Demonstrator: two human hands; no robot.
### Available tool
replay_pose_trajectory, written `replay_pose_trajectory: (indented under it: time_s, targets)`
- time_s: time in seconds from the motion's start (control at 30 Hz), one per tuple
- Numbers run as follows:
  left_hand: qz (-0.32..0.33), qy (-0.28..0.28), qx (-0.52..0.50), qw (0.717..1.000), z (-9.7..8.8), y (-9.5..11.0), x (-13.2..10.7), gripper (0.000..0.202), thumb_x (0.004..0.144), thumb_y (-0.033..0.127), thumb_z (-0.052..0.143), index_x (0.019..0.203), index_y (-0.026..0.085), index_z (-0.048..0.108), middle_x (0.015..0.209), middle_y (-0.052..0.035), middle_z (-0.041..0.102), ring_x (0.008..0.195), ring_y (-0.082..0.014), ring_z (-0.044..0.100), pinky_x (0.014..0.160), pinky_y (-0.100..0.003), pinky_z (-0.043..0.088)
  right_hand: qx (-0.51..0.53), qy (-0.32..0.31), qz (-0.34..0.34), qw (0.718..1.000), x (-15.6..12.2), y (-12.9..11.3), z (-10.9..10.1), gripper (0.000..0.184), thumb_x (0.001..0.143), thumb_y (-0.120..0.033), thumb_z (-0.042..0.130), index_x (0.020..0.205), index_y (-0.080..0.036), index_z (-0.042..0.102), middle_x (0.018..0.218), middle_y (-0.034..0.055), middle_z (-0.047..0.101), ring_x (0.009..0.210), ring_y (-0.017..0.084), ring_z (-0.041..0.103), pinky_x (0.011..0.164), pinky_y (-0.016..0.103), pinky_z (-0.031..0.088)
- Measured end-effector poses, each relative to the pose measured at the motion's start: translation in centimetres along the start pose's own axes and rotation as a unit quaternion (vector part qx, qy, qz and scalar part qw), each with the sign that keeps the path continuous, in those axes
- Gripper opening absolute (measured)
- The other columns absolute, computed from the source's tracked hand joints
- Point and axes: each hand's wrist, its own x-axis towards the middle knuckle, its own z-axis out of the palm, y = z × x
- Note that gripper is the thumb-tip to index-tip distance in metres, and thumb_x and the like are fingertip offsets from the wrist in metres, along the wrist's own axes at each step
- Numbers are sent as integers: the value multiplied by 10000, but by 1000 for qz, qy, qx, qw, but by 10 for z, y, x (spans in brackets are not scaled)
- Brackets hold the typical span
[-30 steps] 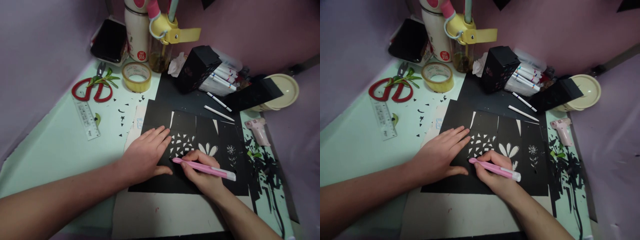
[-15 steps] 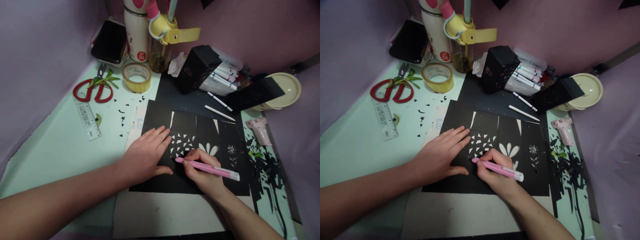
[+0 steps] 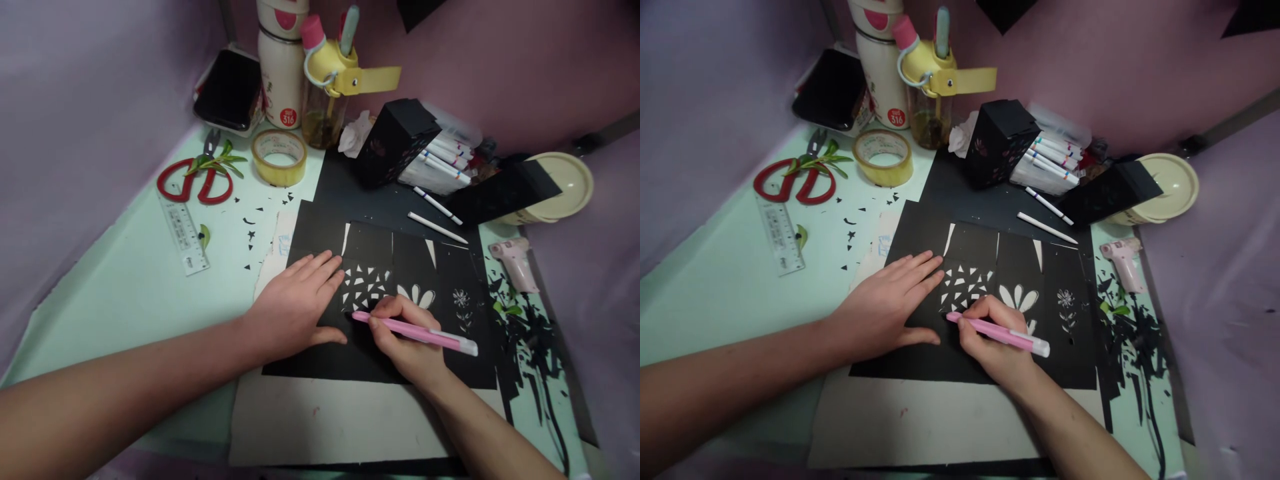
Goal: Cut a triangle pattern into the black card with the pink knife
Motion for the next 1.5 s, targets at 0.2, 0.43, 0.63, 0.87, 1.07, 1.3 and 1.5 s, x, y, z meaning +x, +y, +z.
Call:
replay_pose_trajectory:
  time_s: [0.2,0.43,0.63,0.87,1.07,1.3,1.5]
  targets:
    - [1,-3,23,1000,-2,1,1,926,746,733,664,1345,40,527,1506,-199,422,1421,-351,364,1171,-471,317,-15,-13,-17,1000,0,-4,0,94,820,-175,678,753,-208,622,666,-3,675,573,135,637,518,241,492]
    - [3,0,28,1000,-2,1,1,932,746,751,648,1343,44,532,1505,-190,427,1422,-344,364,1174,-462,314,-15,-16,-18,1000,2,-4,2,88,822,-178,680,749,-200,637,667,0,686,571,130,646,519,231,494]
    - [3,1,28,1000,-2,1,1,934,741,744,659,1346,45,530,1504,-190,428,1423,-344,364,1169,-465,324,-21,-17,-15,1000,2,-6,1,87,821,-172,679,746,-197,643,660,-4,690,567,125,646,518,222,488]
    - [5,1,34,999,-2,1,1,931,736,738,671,1344,46,535,1503,-184,432,1420,-339,370,1164,-466,338,-13,-19,-2,1000,1,-5,2,106,816,-176,672,731,-198,612,656,-8,670,555,121,622,510,226,461]
    - [3,-5,35,999,-2,1,2,933,741,742,662,1346,42,537,1507,-182,427,1420,-338,372,1158,-475,348,1,-9,2,1000,0,-1,2,143,806,-145,659,724,-210,562,648,-32,619,564,110,584,522,223,442]
    - [2,-9,37,999,-2,1,1,939,753,754,638,1352,39,534,1508,-177,426,1427,-337,359,1163,-475,339,9,1,5,1000,-3,2,0,164,800,-120,653,721,-212,542,657,-38,594,574,105,559,536,224,432]
    - [-2,-14,32,999,0,0,2,947,761,763,620,1366,43,516,1522,-177,406,1436,-336,342,1177,-467,316,4,-3,-12,1000,-1,3,1,145,812,-134,653,731,-211,560,656,-31,612,571,110,576,536,229,441]
